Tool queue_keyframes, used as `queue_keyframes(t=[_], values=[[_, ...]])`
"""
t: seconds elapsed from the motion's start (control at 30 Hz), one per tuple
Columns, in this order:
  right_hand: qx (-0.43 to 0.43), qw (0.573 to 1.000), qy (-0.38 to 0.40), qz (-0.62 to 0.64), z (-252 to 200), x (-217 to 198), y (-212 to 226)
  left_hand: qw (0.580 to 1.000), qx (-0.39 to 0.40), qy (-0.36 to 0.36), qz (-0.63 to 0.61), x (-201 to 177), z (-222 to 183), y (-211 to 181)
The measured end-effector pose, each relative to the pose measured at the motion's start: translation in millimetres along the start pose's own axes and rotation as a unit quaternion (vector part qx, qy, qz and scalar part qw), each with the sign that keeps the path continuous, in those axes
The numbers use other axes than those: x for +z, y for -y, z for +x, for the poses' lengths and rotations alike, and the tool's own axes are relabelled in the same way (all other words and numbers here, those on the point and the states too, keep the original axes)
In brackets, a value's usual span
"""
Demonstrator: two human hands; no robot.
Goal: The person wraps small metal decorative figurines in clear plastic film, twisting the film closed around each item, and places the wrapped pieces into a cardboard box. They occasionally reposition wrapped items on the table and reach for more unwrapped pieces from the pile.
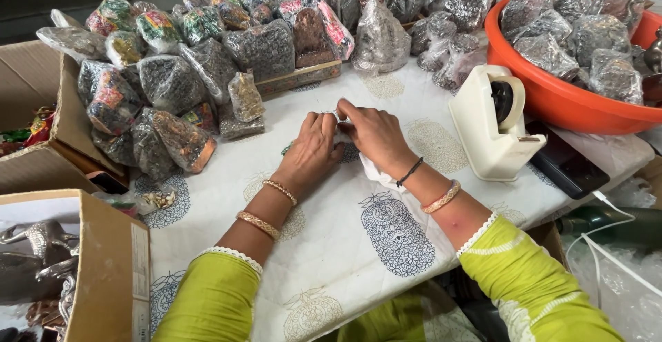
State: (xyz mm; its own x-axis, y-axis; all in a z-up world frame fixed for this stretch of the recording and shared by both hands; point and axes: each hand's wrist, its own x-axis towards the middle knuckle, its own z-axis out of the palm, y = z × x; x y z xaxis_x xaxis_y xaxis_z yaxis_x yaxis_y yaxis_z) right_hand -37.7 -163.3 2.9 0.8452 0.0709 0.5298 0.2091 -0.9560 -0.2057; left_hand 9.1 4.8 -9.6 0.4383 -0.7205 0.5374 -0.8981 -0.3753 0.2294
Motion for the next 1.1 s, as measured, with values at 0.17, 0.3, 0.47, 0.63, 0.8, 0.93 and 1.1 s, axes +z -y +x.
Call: queue_keyframes(t=[0.17,0.3,0.47,0.63,0.8,0.93,1.1], values=[[0.025,0.999,0.04,-0.005,4.0,2.7,-9.7,0.999,-0.008,0.018,0.025,9.4,0.3,4.5],[0.002,0.998,0.053,-0.014,12.8,11.4,-26.2,1.0,-0.014,0.008,0.013,4.1,0.7,0.0],[0.021,0.984,0.171,-0.047,32.3,-2.0,-23.9,1.0,-0.025,-0.009,-0.008,-6.0,0.6,-8.9],[-0.011,0.964,0.253,-0.083,46.9,0.0,-31.8,0.998,-0.044,-0.025,-0.024,-3.0,0.6,-7.4],[-0.009,0.942,0.311,-0.128,50.1,7.7,-32.5,0.998,-0.042,-0.037,-0.007,10.0,1.6,3.0],[-0.009,0.95,0.275,-0.145,45.9,17.2,-36.6,0.998,-0.046,-0.041,-0.005,19.0,3.1,11.7],[0.166,0.925,0.263,0.218,45.3,-6.5,-54.1,0.997,-0.068,-0.035,-0.021,21.8,5.9,18.3]])
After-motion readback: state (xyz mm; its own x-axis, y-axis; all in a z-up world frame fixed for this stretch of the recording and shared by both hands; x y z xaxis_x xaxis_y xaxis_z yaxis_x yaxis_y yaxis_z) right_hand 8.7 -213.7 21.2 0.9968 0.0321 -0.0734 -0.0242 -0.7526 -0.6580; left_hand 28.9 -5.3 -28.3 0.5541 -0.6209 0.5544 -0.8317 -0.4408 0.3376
